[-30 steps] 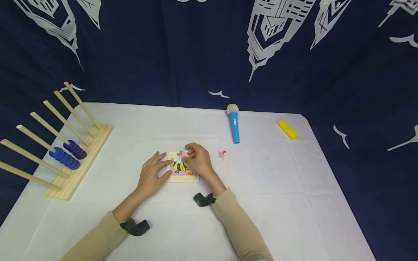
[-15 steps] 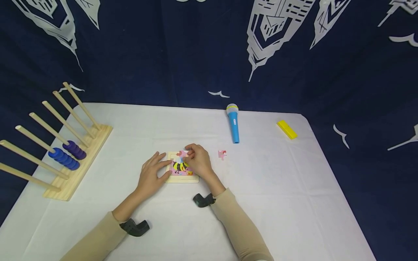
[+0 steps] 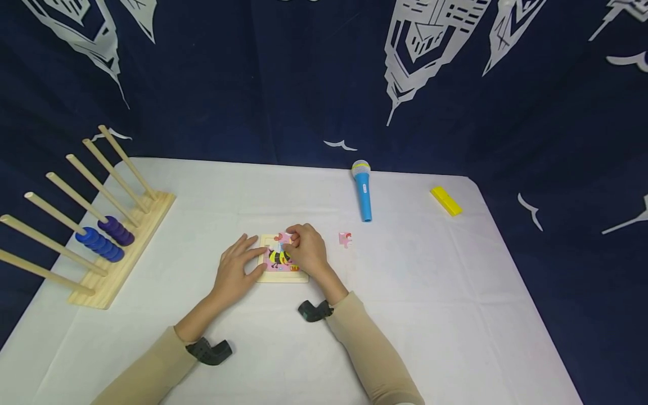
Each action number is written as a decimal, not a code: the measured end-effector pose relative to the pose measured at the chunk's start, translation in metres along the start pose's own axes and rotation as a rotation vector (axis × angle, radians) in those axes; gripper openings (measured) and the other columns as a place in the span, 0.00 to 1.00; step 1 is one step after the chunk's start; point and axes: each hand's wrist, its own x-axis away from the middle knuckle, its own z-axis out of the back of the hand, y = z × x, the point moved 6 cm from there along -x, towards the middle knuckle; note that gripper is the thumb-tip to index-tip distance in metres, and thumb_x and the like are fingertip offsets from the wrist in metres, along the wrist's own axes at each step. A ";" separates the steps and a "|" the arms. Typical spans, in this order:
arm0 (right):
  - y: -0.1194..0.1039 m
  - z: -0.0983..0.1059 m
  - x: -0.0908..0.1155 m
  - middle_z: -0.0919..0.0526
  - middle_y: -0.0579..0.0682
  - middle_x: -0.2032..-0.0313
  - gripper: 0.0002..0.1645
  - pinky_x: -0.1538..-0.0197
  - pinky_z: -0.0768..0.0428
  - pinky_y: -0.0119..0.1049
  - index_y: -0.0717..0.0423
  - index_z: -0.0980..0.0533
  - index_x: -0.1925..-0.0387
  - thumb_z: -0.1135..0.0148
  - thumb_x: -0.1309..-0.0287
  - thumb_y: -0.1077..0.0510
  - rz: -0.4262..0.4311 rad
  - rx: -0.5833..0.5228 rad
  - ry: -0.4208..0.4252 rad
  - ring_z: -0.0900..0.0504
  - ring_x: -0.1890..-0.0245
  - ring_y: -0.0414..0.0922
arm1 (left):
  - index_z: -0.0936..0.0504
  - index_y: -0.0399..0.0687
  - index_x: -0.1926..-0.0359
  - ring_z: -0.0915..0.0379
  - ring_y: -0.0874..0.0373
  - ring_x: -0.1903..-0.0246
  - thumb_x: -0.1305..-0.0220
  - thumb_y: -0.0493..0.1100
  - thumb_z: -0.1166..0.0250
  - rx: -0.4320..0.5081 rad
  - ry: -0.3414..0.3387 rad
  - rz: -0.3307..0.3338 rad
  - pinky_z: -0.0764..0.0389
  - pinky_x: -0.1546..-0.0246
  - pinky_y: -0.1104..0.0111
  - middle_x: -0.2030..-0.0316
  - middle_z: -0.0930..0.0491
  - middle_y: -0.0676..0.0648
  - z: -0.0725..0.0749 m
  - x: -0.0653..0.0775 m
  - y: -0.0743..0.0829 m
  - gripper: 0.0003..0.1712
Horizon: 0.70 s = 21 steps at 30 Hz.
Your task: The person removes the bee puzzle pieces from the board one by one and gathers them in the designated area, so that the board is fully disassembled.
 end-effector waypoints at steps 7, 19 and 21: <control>-0.001 0.000 0.000 0.24 0.52 0.71 0.17 0.67 0.28 0.32 0.63 0.19 0.57 0.28 0.51 0.65 0.001 0.008 0.009 0.25 0.73 0.43 | 0.16 0.42 0.48 0.44 0.37 0.29 0.44 0.40 0.30 0.004 0.010 -0.005 0.43 0.33 0.41 0.36 0.28 0.36 0.000 -0.001 -0.001 0.21; -0.001 0.002 0.002 0.25 0.55 0.66 0.12 0.65 0.32 0.32 0.60 0.20 0.58 0.32 0.46 0.65 0.018 -0.019 0.052 0.28 0.68 0.46 | 0.16 0.41 0.48 0.44 0.37 0.29 0.43 0.40 0.30 0.013 0.009 -0.006 0.44 0.32 0.40 0.35 0.29 0.35 0.000 0.000 0.000 0.20; 0.000 0.002 0.002 0.24 0.56 0.66 0.10 0.65 0.31 0.32 0.60 0.21 0.59 0.35 0.45 0.66 0.028 -0.035 0.062 0.28 0.69 0.46 | 0.16 0.41 0.48 0.45 0.37 0.29 0.43 0.40 0.30 0.016 0.009 -0.006 0.44 0.33 0.40 0.35 0.29 0.35 0.000 0.000 0.000 0.20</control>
